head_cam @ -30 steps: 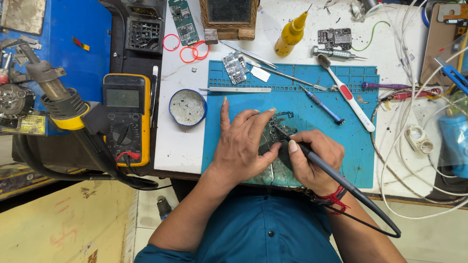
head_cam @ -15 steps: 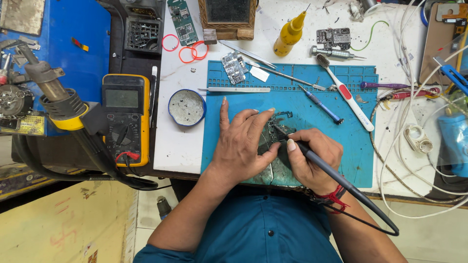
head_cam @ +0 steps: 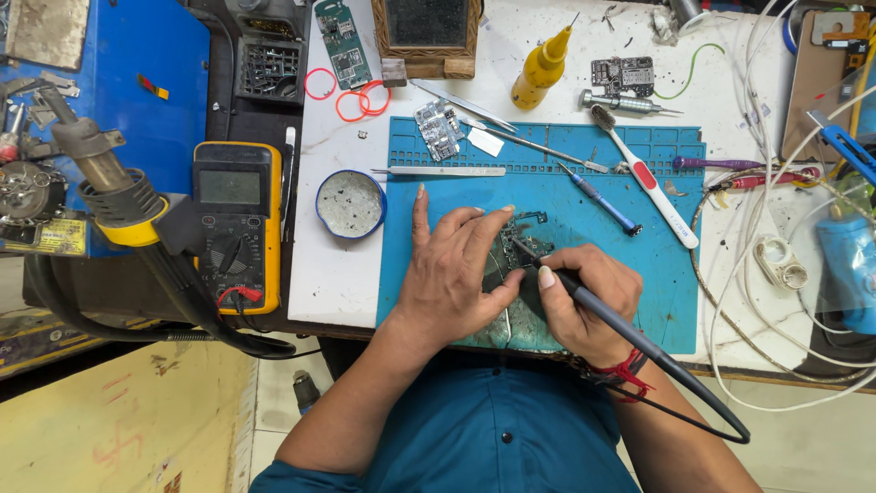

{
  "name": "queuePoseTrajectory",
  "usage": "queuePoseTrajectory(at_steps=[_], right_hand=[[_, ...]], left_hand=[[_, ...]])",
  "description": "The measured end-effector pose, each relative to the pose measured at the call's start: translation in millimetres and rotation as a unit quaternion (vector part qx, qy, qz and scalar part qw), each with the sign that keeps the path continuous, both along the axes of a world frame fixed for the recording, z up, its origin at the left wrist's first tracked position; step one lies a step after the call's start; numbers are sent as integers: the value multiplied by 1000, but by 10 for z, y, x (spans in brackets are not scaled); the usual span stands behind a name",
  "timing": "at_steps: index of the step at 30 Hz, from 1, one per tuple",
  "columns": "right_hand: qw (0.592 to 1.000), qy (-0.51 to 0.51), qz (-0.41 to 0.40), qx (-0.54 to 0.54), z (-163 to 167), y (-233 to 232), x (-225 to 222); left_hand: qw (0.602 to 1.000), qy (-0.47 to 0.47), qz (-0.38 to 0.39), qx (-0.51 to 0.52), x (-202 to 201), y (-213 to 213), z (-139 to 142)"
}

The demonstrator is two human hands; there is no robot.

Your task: The person uses a soldering iron to apply heat to a small green circuit board held on a blue mat. They repeatedly touch the iron tip to different points on the board while holding it steady with the other hand. The workspace contains a multimeter, tweezers, and other electronics tools.

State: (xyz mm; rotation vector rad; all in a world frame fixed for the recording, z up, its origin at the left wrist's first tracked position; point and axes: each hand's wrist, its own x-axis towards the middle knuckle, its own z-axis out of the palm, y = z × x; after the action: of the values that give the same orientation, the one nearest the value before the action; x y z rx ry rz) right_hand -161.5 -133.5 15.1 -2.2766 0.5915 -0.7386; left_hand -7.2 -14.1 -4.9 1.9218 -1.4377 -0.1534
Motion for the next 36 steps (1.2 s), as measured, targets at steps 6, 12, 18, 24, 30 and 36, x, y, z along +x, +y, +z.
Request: queuePoseTrajectory(at_steps=[6,12,18,24,30,36], right_hand=[[1000,2,2,1,8,1,-8],[1000,10,0,1,13,6,-5],[1000,5,0,-3,14,8,-5],[1000,7,1,-3,4,8,-8],[1000,11,0,-8,15,8,-18],[1000,8,-3,-1,3,5,-9]], left_hand=[[1000,-1,0,-2,-8,-2,-9],[1000,1,2,-4,-3,6,-4],[1000,5,-2,-1,-9,1,6],[1000,2,-1,-2,0,13,-4],[1000,-3,-1,-3,-9,6,-5],[1000,-4,0,-3,-3,4,-11]])
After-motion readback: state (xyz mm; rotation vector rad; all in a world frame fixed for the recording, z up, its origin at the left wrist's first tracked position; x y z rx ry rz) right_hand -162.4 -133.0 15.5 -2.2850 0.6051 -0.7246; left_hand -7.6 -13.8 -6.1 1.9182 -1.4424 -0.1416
